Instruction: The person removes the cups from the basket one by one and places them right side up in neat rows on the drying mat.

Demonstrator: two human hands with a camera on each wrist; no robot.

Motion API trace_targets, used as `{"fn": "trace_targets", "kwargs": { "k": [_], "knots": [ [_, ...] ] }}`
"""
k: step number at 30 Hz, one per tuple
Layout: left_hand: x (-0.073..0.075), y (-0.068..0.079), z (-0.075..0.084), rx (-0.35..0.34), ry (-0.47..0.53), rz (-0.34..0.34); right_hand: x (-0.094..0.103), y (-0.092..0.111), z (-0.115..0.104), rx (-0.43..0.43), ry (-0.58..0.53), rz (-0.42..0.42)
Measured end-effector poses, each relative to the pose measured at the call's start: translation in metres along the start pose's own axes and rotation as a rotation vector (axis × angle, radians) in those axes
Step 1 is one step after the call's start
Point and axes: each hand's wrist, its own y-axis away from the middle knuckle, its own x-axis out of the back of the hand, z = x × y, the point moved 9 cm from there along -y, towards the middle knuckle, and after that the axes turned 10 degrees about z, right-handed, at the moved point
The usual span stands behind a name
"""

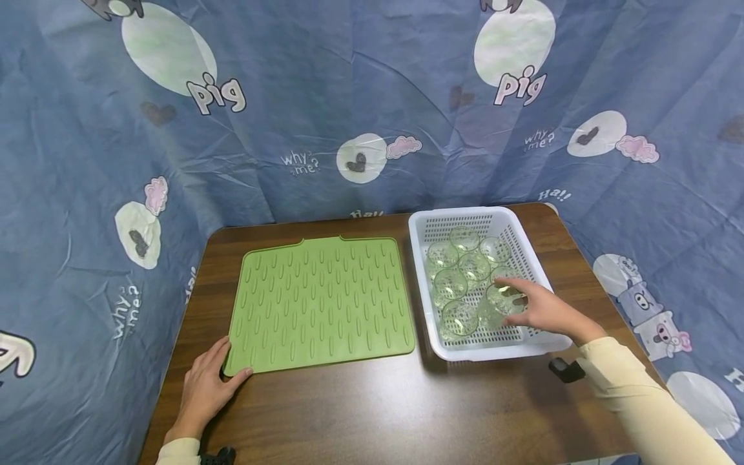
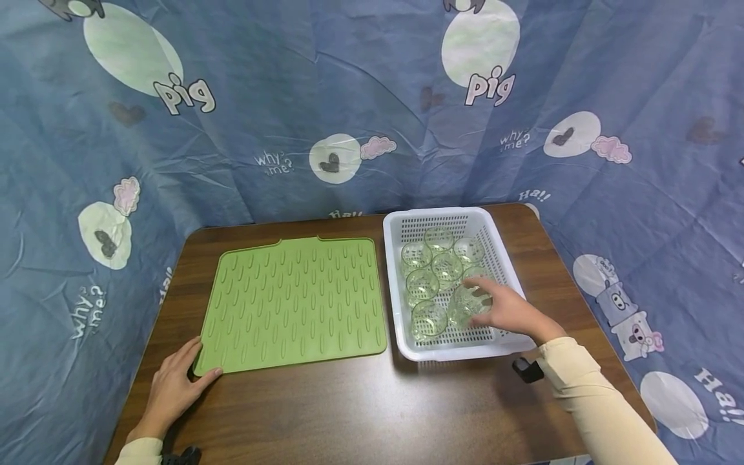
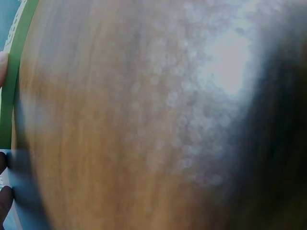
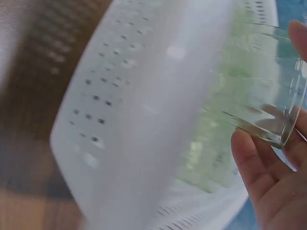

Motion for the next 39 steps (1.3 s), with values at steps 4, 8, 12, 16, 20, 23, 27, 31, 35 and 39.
{"fn": "trace_targets", "kwargs": {
  "k": [4,8,12,16,20,23,27,31,35,39],
  "knots": [
    [0.0,0.002,-0.002,0.009,0.004,0.006,0.014,-0.002,-0.009,0.018,0.017,0.023],
    [0.001,0.003,-0.002,0.008,0.004,0.017,0.027,-0.006,-0.018,0.037,0.052,0.045],
    [0.001,0.002,-0.001,-0.003,0.001,0.027,0.036,-0.011,-0.028,0.066,0.079,0.07],
    [0.001,0.001,-0.001,-0.001,0.005,0.024,0.041,-0.015,-0.037,0.087,0.088,0.084],
    [-0.001,0.001,-0.002,0.003,0.006,0.015,0.045,-0.019,-0.045,0.097,0.105,0.103],
    [-0.002,0.002,-0.004,0.007,-0.002,0.005,0.047,-0.024,-0.049,0.105,0.111,0.115],
    [-0.003,0.002,-0.004,0.007,-0.008,-0.007,0.047,-0.031,-0.056,0.12,0.094,0.12],
    [-0.002,0.001,-0.003,0.005,0.003,-0.012,0.045,-0.036,-0.062,0.134,0.076,0.116],
    [-0.003,0.001,-0.002,0.01,0.007,-0.027,0.042,-0.042,-0.069,0.13,0.074,0.107],
    [-0.004,0.001,-0.003,0.012,0.008,-0.027,0.039,-0.052,-0.079,0.148,0.064,0.104]
  ]
}}
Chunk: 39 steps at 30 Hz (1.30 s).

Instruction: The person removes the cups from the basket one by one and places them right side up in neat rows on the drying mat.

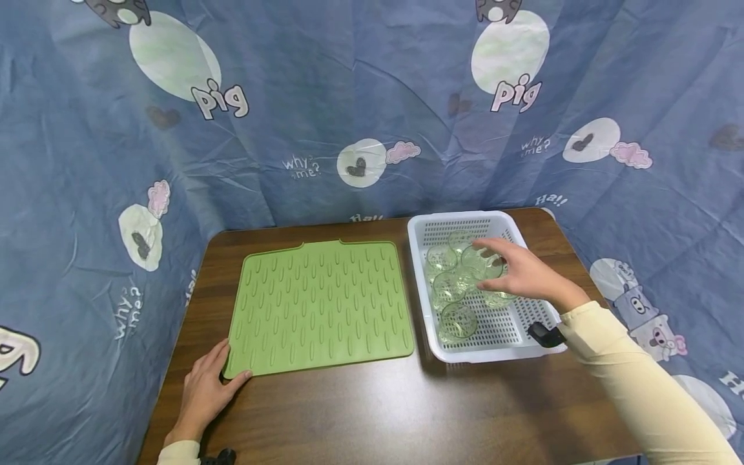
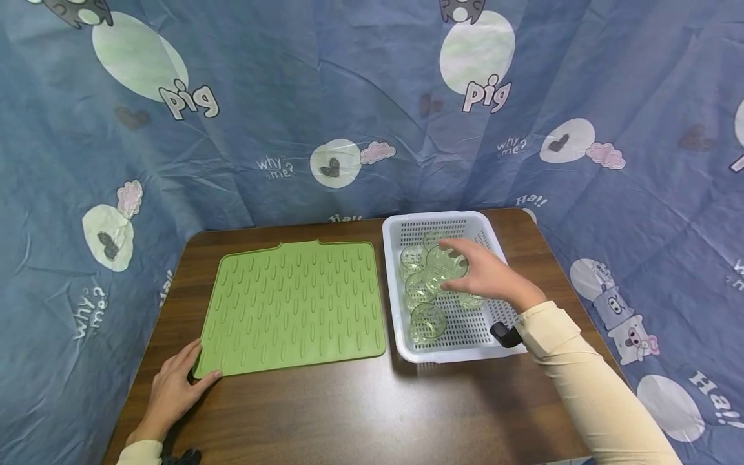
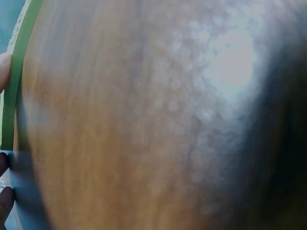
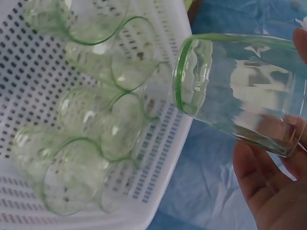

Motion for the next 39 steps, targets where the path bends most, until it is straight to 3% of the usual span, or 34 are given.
{"fn": "trace_targets", "kwargs": {
  "k": [7,16,30,39],
  "knots": [
    [0.001,0.001,0.001,-0.003,-0.007,0.014,-0.014,-0.031,-0.02,0.068,0.016,-0.039],
    [-0.002,0.002,-0.001,0.005,-0.004,-0.006,-0.039,-0.065,-0.035,0.052,-0.037,-0.087],
    [-0.002,0.003,-0.004,0.006,0.003,0.008,-0.094,-0.103,-0.038,-0.083,-0.086,-0.118],
    [-0.003,0.003,-0.004,0.01,0.01,0.009,-0.121,-0.126,-0.038,-0.163,-0.089,-0.056]
  ]
}}
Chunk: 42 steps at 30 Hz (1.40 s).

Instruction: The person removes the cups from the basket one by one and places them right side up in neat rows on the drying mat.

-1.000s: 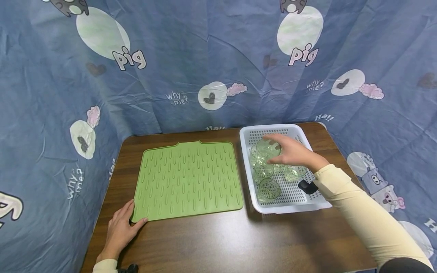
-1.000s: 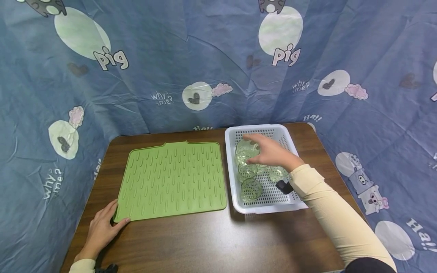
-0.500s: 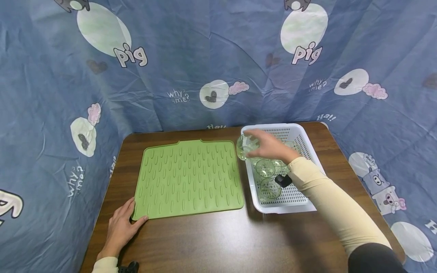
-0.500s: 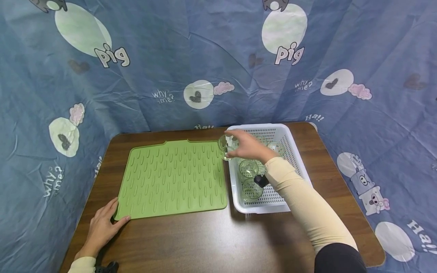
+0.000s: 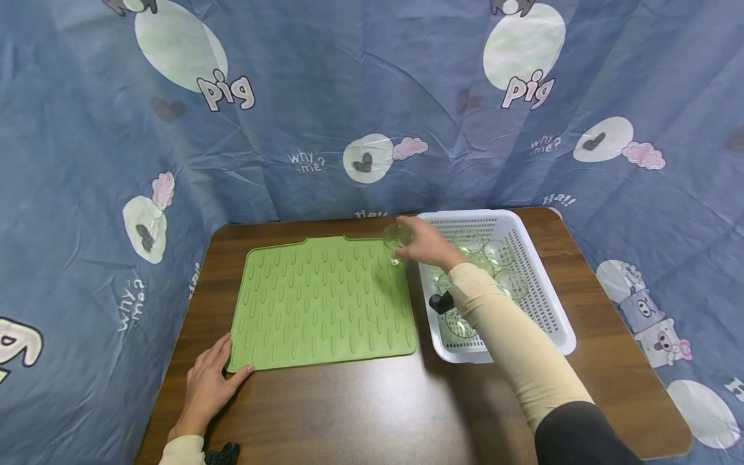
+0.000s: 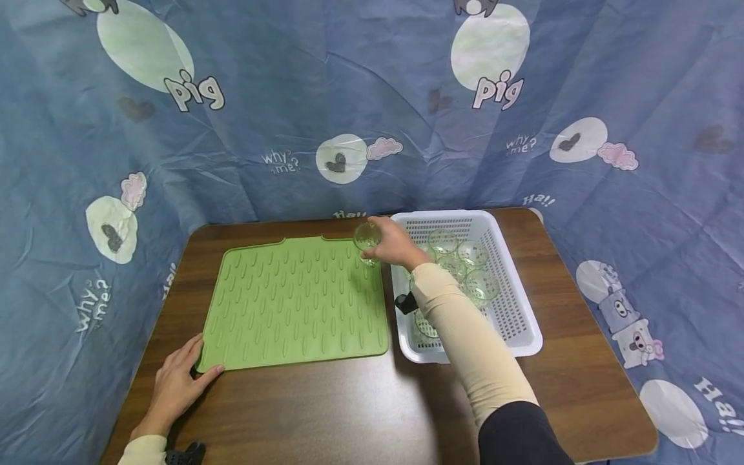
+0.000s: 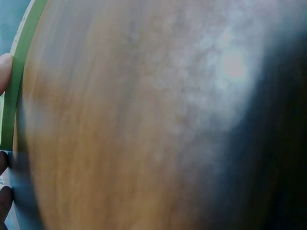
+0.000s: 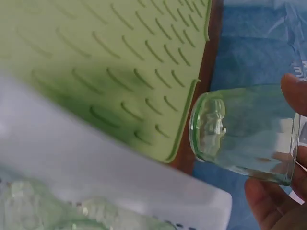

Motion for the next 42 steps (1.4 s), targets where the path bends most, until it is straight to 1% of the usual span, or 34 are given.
{"fn": "trace_targets", "kwargs": {
  "k": [3,10,15,17,20,27,34,42],
  "knots": [
    [-0.001,0.0,0.0,0.003,0.009,0.004,-0.006,-0.007,0.003,-0.029,-0.011,0.031],
    [-0.001,-0.001,0.0,0.002,0.028,0.019,-0.022,-0.017,0.014,-0.097,-0.103,0.101],
    [0.001,-0.001,0.001,-0.005,0.036,0.036,-0.036,-0.02,0.024,-0.141,-0.099,0.143],
    [0.001,-0.001,0.001,-0.009,0.038,0.039,-0.038,-0.021,0.026,-0.158,-0.098,0.176],
    [0.002,-0.001,0.001,-0.006,0.042,0.039,-0.043,-0.021,0.026,-0.179,-0.132,0.229],
    [0.0,0.0,0.0,0.002,0.042,0.022,-0.059,-0.017,0.034,-0.295,-0.176,0.343],
    [0.0,-0.001,-0.001,0.0,0.059,0.024,-0.066,-0.013,0.036,-0.347,-0.179,0.481],
    [0.001,0.0,-0.001,-0.002,0.073,0.033,-0.085,-0.002,0.052,-0.428,-0.34,0.611]
  ]
}}
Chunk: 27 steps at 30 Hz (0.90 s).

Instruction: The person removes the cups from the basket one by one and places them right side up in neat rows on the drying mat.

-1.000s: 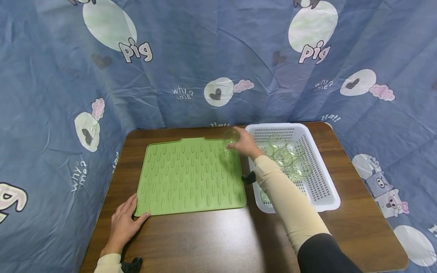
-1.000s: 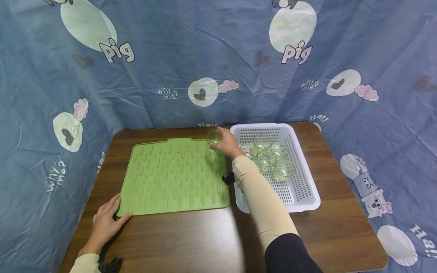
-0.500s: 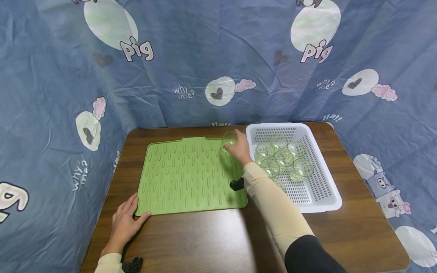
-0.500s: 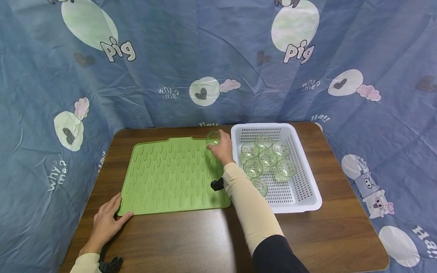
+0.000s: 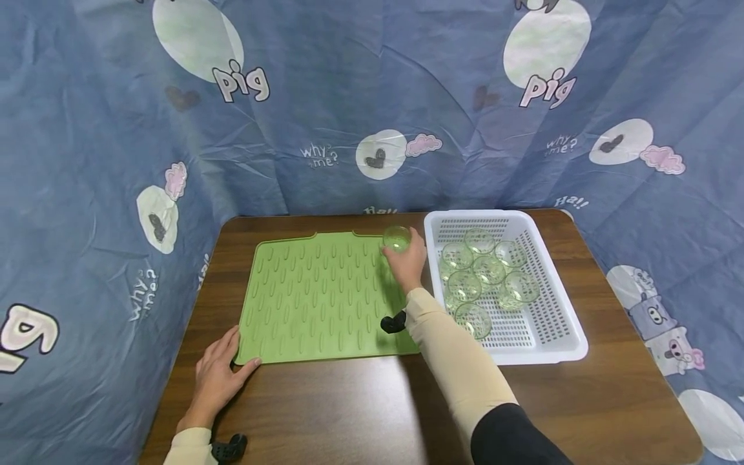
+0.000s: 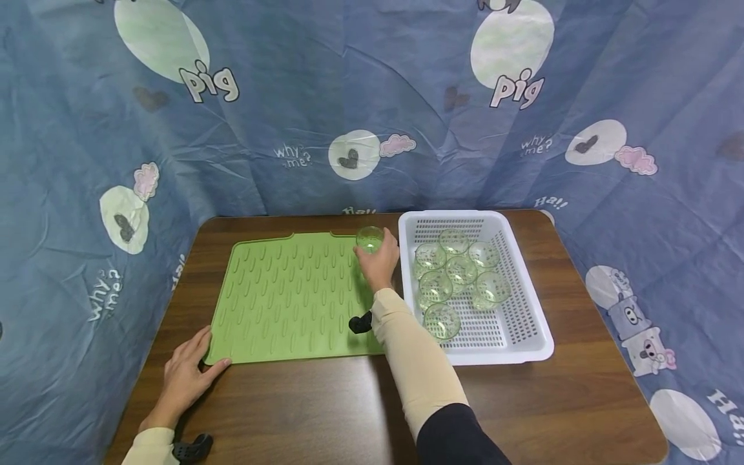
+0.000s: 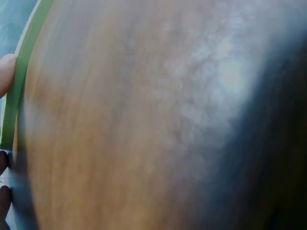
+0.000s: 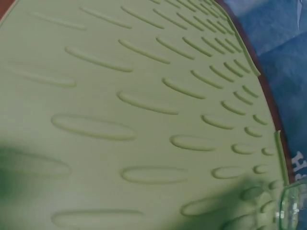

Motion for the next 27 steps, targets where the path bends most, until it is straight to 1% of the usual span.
{"fn": "trace_targets", "kwargs": {
  "k": [5,9,13,18,24,27],
  "knots": [
    [0.0,0.0,0.0,-0.002,-0.003,0.001,0.001,0.001,0.01,-0.027,-0.075,0.074],
    [0.001,0.0,0.001,-0.01,0.001,0.01,0.003,0.001,0.015,-0.028,-0.127,0.097],
    [0.002,0.0,0.002,-0.014,0.015,0.021,0.004,0.002,0.017,-0.024,-0.152,0.09],
    [0.002,0.001,0.001,-0.008,0.013,0.013,0.001,0.003,0.02,-0.034,-0.155,0.075],
    [0.003,0.0,0.002,-0.006,0.03,0.028,-0.002,0.001,0.023,-0.03,-0.149,0.056],
    [0.003,0.0,0.002,-0.003,0.029,0.027,-0.004,0.0,0.024,-0.029,-0.129,0.045]
  ]
}}
